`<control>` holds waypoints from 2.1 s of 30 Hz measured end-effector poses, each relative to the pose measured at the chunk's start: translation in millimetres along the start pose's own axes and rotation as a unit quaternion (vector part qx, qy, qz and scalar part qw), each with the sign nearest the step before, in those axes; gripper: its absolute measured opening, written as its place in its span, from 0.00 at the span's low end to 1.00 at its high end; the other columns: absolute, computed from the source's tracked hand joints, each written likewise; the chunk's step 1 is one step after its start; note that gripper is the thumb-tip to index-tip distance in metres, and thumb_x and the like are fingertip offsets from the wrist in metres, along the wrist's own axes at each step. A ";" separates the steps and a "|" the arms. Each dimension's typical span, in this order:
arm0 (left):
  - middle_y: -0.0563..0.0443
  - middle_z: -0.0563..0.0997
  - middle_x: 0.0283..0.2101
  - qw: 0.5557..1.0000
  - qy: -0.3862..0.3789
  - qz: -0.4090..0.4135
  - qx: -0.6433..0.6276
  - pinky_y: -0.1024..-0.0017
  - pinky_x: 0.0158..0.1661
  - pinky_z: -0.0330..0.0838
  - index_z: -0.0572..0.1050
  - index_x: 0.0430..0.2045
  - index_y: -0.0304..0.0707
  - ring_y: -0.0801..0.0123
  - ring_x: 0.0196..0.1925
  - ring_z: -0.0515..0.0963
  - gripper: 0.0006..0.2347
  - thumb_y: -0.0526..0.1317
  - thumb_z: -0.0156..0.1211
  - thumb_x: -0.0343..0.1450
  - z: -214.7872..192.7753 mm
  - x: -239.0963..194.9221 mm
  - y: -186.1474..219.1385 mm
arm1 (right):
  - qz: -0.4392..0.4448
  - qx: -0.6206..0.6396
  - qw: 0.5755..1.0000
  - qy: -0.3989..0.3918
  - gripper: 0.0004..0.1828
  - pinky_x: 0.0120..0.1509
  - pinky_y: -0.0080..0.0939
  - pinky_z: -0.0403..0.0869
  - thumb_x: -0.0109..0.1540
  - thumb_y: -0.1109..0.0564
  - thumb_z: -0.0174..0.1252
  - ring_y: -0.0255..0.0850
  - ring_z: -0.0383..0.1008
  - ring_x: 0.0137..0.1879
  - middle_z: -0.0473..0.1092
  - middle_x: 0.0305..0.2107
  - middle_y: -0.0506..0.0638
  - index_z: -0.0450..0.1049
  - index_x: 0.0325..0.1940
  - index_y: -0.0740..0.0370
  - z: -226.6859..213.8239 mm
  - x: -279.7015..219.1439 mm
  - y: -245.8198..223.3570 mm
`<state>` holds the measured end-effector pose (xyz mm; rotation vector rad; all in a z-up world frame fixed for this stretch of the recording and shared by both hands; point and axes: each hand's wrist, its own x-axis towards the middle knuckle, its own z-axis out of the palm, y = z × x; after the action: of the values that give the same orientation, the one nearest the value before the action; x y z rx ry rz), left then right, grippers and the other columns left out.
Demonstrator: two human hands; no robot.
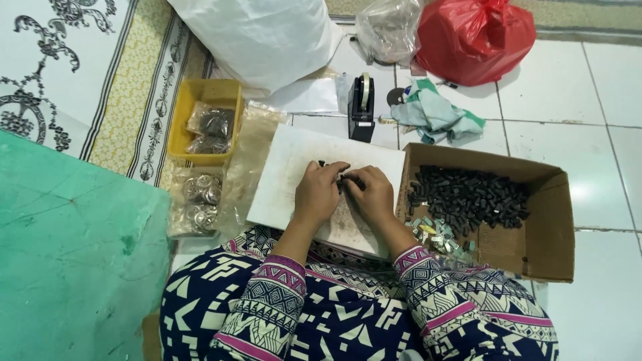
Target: The person assembles small black metal components by hand, taking pieces from a cardboard box and placing them onto a white foam board.
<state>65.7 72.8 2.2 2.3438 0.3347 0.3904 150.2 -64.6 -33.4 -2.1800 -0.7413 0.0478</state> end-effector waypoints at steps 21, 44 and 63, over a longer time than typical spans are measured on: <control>0.57 0.84 0.36 0.980 0.130 0.151 0.007 0.73 0.41 0.73 0.81 0.41 0.50 0.66 0.35 0.78 0.10 0.31 0.62 0.69 11.1 -10.8 33.5 | -0.032 -0.006 0.997 0.063 0.10 0.44 0.46 0.79 0.57 0.59 0.67 0.47 0.79 0.39 0.76 0.33 0.49 0.82 0.43 0.53 -38.0 -12.1 31.2; 0.43 0.83 0.35 0.964 -0.160 0.198 -0.078 0.68 0.39 0.78 0.81 0.40 0.34 0.59 0.37 0.81 0.08 0.32 0.63 0.69 157.5 -3.8 143.2 | 0.346 -0.003 0.932 0.110 0.11 0.45 0.49 0.81 0.57 0.55 0.69 0.54 0.81 0.47 0.80 0.37 0.55 0.85 0.44 0.50 -207.7 -87.8 211.6; 0.32 0.69 0.62 0.964 -0.225 0.141 -0.011 0.55 0.61 0.73 0.75 0.54 0.24 0.43 0.63 0.71 0.16 0.28 0.56 0.70 249.7 14.3 159.1 | 0.438 -0.042 0.896 0.063 0.12 0.55 0.55 0.79 0.61 0.58 0.63 0.56 0.79 0.54 0.79 0.42 0.60 0.83 0.48 0.56 -178.7 -59.3 231.4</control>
<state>191.4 -189.2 -56.5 2.3787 -0.2206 -0.0153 263.9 -334.2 -91.7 -2.4009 0.3663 0.3348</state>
